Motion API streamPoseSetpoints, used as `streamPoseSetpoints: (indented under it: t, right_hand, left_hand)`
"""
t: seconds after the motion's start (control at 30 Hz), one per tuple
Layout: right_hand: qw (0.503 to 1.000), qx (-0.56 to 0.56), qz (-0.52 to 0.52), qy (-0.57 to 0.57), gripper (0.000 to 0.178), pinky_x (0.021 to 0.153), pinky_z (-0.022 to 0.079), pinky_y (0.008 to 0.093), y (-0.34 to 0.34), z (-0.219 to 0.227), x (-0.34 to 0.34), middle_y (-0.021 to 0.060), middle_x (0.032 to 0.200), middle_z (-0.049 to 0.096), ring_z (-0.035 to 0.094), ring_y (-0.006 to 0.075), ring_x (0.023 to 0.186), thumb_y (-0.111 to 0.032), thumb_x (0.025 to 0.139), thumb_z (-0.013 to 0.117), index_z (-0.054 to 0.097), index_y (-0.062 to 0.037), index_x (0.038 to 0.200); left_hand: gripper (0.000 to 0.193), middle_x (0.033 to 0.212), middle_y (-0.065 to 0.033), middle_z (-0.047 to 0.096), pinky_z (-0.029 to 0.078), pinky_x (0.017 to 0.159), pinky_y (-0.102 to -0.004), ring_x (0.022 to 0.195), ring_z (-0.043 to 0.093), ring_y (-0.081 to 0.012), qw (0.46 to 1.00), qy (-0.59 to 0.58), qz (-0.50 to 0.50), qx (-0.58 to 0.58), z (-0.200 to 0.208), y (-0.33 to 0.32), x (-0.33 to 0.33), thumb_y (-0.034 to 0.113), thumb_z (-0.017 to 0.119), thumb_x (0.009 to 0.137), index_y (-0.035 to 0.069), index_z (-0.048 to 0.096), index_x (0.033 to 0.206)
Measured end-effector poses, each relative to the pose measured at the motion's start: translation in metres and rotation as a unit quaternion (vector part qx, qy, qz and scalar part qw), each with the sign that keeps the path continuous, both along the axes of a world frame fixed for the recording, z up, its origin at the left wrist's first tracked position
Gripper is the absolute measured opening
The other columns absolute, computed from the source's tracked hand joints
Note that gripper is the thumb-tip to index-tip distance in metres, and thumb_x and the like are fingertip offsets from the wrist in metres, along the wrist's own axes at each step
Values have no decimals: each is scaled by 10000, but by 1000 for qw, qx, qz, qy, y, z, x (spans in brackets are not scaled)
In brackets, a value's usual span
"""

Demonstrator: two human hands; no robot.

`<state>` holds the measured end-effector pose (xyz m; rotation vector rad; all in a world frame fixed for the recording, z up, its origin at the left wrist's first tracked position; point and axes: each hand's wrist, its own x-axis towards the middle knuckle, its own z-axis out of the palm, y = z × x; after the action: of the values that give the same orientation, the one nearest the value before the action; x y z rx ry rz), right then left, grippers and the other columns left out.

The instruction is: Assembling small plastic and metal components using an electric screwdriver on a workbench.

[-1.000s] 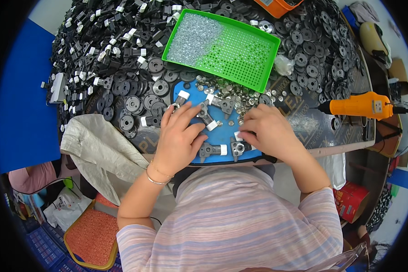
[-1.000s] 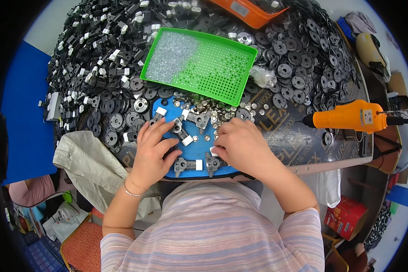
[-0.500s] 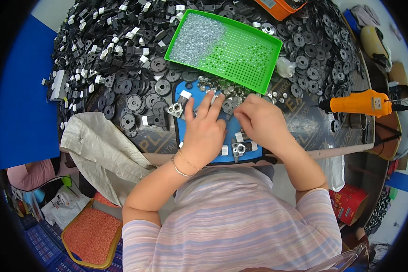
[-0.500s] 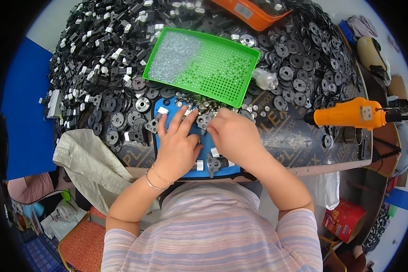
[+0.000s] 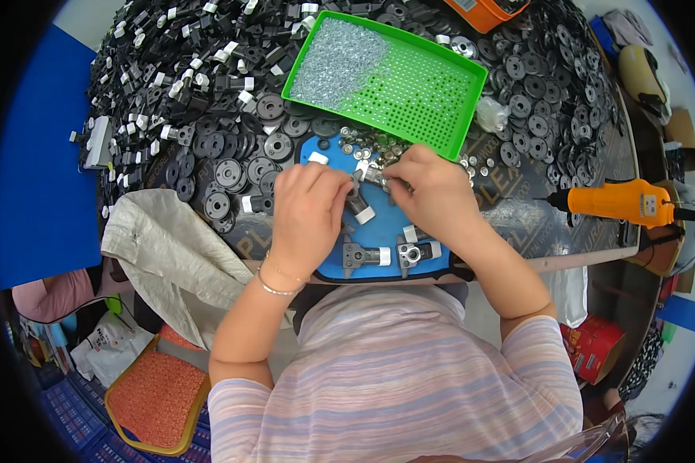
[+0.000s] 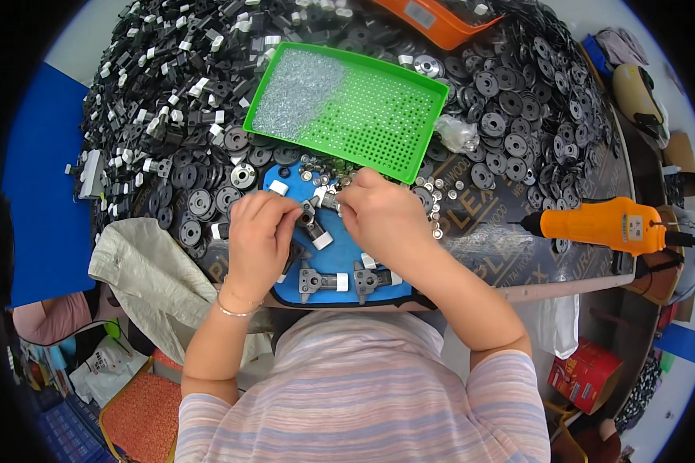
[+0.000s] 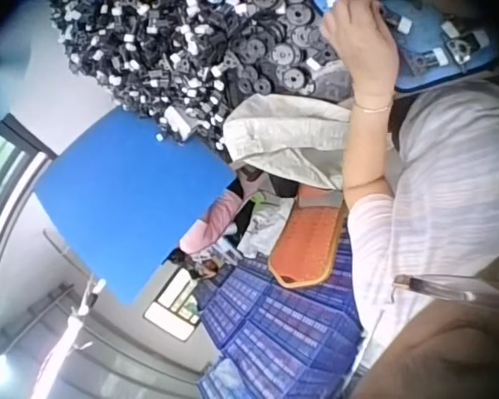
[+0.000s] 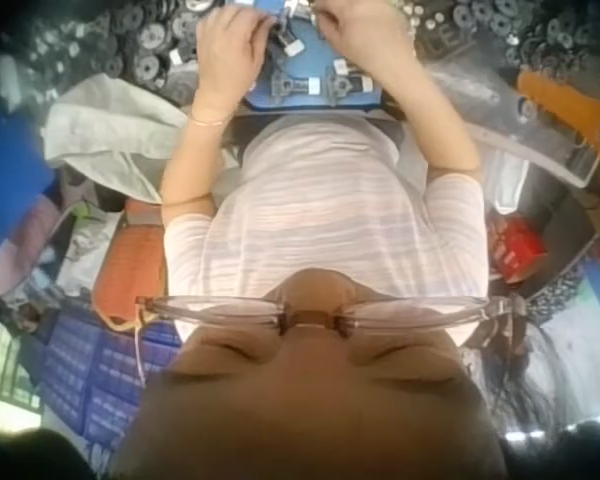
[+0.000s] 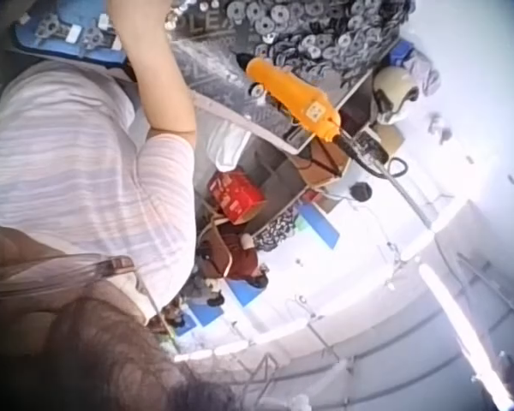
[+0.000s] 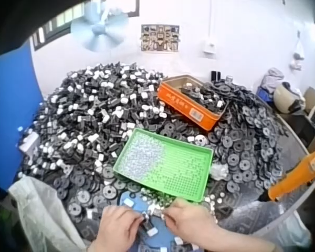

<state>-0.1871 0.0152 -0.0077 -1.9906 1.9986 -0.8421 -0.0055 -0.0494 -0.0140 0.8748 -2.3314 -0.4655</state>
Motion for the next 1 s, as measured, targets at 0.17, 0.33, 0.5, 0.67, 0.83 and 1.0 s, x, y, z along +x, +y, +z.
streamPoseSetpoints:
  t: [0.17, 0.33, 0.5, 0.67, 0.83, 1.0]
  right_hand:
    - [999, 34, 2, 28, 83, 616, 505, 360, -2, -1, 2, 53, 797, 595, 614, 260, 693, -130, 741, 680, 695, -96, 815]
    - [998, 51, -4, 33, 92, 638, 505, 365, -4, 3, 2, 65, 803, 592, 613, 272, 699, -124, 742, 678, 677, -83, 825]
    - [997, 67, 17, -22, 185, 644, 499, 385, -8, 1, 2, 110, 815, 628, 628, 302, 748, -36, 753, 622, 587, -52, 934]
    - [996, 90, 17, -8, 228, 644, 495, 392, -11, 4, 3, 120, 810, 638, 634, 301, 753, -11, 750, 603, 538, -46, 966]
    - [994, 102, 34, -12, 180, 658, 489, 451, -14, 10, 3, 191, 818, 631, 620, 372, 739, -5, 769, 533, 524, -27, 948]
    - [992, 114, 34, -35, 220, 630, 479, 388, -16, 10, -1, 129, 763, 617, 624, 316, 734, 9, 750, 587, 505, -33, 949]
  left_hand:
    - [104, 791, -35, 572, 408, 794, -371, 787, 542, -236, 996, -15, -55, -75, -14, -10, -1, 56, 663, 742, 76, 614, 832]
    - [148, 844, -14, 593, 397, 892, -390, 845, 554, -206, 981, -62, -115, -143, -15, -5, 7, 88, 684, 691, 84, 637, 831]
    - [144, 915, -16, 611, 381, 902, -403, 888, 553, -214, 989, -47, -117, -73, -7, -4, 13, 87, 699, 687, 91, 658, 825]
    - [156, 941, -22, 606, 362, 907, -405, 924, 540, -227, 995, -37, -92, -30, 0, -7, 21, 107, 707, 688, 83, 654, 833]
    - [217, 986, -44, 611, 359, 876, -395, 948, 538, -246, 999, -24, 22, -18, -2, -23, 39, 116, 732, 670, 84, 666, 874]
    - [294, 1039, -48, 607, 332, 919, -412, 1022, 526, -255, 997, -51, 60, 21, -3, -24, 54, 145, 756, 649, 79, 669, 921]
